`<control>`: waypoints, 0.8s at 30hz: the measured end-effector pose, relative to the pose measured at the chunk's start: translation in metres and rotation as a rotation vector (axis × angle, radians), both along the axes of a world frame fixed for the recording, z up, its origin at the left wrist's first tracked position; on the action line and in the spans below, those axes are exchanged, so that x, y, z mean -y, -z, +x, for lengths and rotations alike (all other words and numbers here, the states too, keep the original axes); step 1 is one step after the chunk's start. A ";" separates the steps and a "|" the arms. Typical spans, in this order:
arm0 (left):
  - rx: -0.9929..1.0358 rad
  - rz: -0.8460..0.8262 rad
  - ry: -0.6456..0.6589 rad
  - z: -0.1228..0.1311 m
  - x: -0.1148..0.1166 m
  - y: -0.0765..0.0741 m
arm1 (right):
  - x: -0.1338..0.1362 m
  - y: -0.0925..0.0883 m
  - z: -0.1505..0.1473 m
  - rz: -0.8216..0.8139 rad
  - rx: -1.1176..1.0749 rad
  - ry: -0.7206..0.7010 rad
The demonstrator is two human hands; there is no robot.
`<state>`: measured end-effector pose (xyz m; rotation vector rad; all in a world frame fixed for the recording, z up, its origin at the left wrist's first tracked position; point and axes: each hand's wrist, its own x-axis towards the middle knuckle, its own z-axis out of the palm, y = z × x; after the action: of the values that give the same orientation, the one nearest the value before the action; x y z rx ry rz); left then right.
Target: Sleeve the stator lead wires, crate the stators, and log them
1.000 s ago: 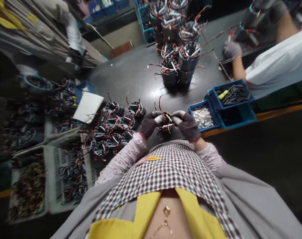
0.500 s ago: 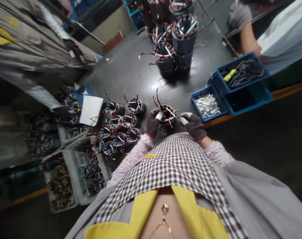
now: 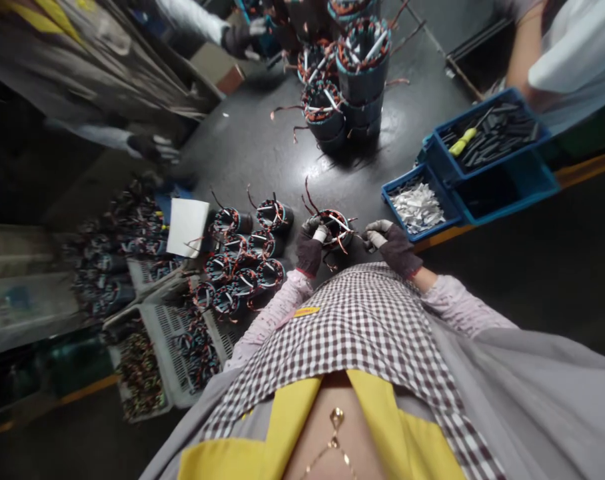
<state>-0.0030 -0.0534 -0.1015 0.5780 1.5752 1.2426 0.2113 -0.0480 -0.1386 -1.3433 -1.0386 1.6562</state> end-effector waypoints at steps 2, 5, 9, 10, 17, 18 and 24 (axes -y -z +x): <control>-0.006 0.021 0.003 0.001 0.001 0.004 | 0.002 0.001 -0.004 -0.009 -0.009 0.037; -0.007 0.061 0.024 -0.001 0.002 0.010 | 0.003 0.001 -0.018 0.017 -0.011 0.055; 0.016 0.088 0.013 -0.003 0.001 0.015 | 0.002 -0.003 -0.027 0.013 -0.004 0.013; 0.026 0.085 0.013 -0.003 0.001 0.015 | 0.000 -0.006 -0.026 0.022 0.026 -0.005; 0.071 0.090 0.041 -0.004 -0.002 0.016 | -0.033 -0.037 -0.006 -0.013 0.165 -0.362; 0.069 0.090 0.043 -0.004 -0.002 0.015 | -0.039 -0.041 -0.005 -0.062 0.155 -0.432; 0.049 0.134 0.060 -0.005 -0.001 0.016 | -0.072 -0.045 -0.003 -0.161 0.129 -0.715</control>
<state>-0.0076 -0.0522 -0.1179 0.6702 1.4318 1.3141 0.2082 0.0245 -0.0933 -1.2663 -1.6205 2.2230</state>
